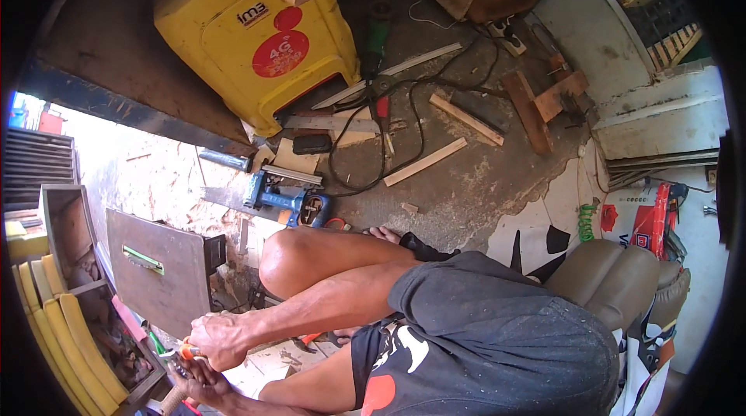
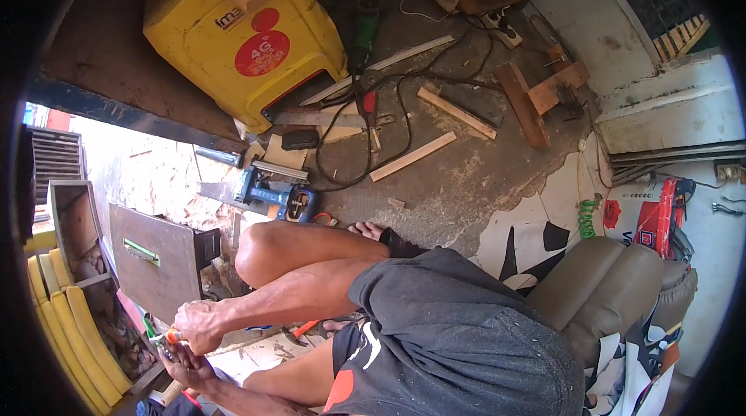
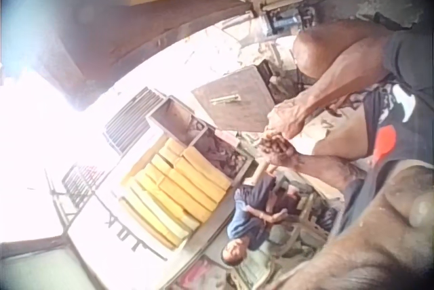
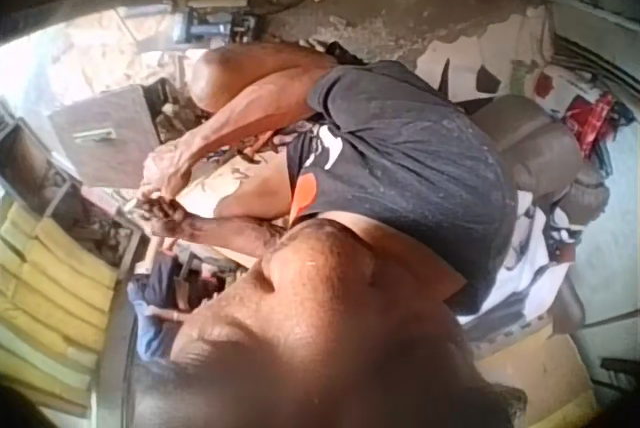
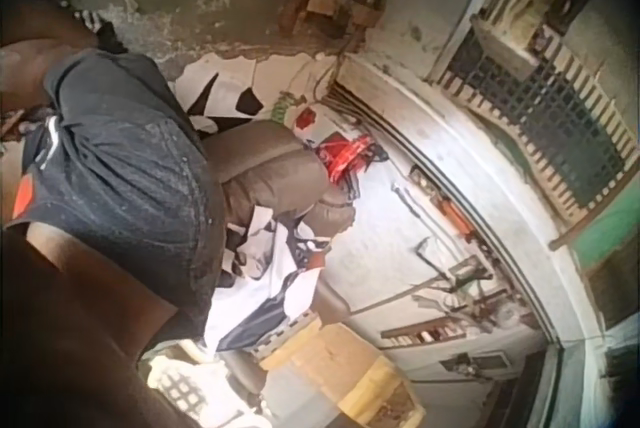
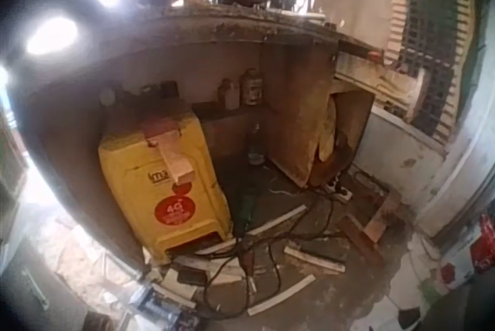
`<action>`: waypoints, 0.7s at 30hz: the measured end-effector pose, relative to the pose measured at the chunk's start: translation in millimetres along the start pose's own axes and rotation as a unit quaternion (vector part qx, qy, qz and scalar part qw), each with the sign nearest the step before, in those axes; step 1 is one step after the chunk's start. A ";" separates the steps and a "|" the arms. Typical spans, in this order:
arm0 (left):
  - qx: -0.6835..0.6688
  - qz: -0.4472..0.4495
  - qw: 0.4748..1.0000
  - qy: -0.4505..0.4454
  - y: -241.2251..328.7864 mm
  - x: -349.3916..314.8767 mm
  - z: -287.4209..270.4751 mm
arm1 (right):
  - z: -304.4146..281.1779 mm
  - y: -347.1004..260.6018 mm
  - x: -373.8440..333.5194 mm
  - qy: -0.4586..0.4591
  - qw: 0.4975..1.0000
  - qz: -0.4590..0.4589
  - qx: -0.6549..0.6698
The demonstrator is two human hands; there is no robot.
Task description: The person attaches a metal nozzle to the end of a green coiled air hose using a wrench to tighten the connection.
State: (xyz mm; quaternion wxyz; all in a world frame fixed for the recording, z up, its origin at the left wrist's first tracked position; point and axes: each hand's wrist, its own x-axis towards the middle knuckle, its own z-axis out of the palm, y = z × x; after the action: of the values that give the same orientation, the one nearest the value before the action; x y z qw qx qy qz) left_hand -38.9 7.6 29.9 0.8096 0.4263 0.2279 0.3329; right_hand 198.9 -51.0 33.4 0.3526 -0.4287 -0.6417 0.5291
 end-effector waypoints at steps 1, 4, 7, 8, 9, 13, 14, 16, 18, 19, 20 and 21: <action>-0.098 -0.058 0.975 -0.192 4.4 -0.2 -3.7 | 1.8 1.0 0.8 -0.016 1.000 -0.001 -0.009; -0.028 -0.026 0.999 -0.034 9.2 -30.2 -36.7 | 15.9 4.5 10.9 -0.011 1.000 -0.012 -0.026; 0.159 0.128 0.957 0.206 12.1 -72.1 -44.2 | 39.0 -3.1 34.6 0.000 0.996 -0.031 -0.089; 0.128 0.116 0.943 0.283 12.7 -70.5 -54.8 | 50.4 2.9 38.9 0.028 0.996 -0.012 -0.087; 0.167 0.113 0.926 0.320 2.9 -50.8 -17.2 | 43.1 7.3 23.1 0.027 0.998 0.009 -0.051; 0.177 0.098 0.876 0.438 -7.5 -32.8 17.5 | 27.5 -9.0 -17.6 0.080 0.992 0.025 -0.098; 0.140 0.046 0.947 0.287 -8.2 -34.3 45.6 | 19.5 -11.3 -30.0 0.077 0.992 0.019 -0.095; 0.067 0.025 0.962 0.262 -4.7 -28.9 67.7 | 3.5 -20.9 -46.1 0.070 0.993 -0.002 -0.090; 0.124 0.059 0.923 0.360 -10.4 -21.9 64.2 | 5.3 3.8 -12.8 0.018 0.998 -0.032 -0.046; 0.111 0.113 0.918 0.364 -5.9 -34.0 57.1 | 5.4 -3.7 -2.0 0.020 0.991 -0.108 -0.075; 0.148 0.093 0.922 0.345 4.9 -60.1 7.3 | 7.2 -3.2 6.5 -0.005 0.992 -0.103 -0.071; 0.171 0.053 0.939 0.293 1.3 -64.3 -37.0 | 2.4 5.5 4.1 0.001 0.997 -0.041 -0.069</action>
State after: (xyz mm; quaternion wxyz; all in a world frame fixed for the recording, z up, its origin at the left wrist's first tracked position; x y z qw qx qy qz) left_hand -106.9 -19.0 16.7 0.6025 0.4536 0.4858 0.4418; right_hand 196.2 -47.7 27.5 0.3447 -0.4260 -0.6932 0.4681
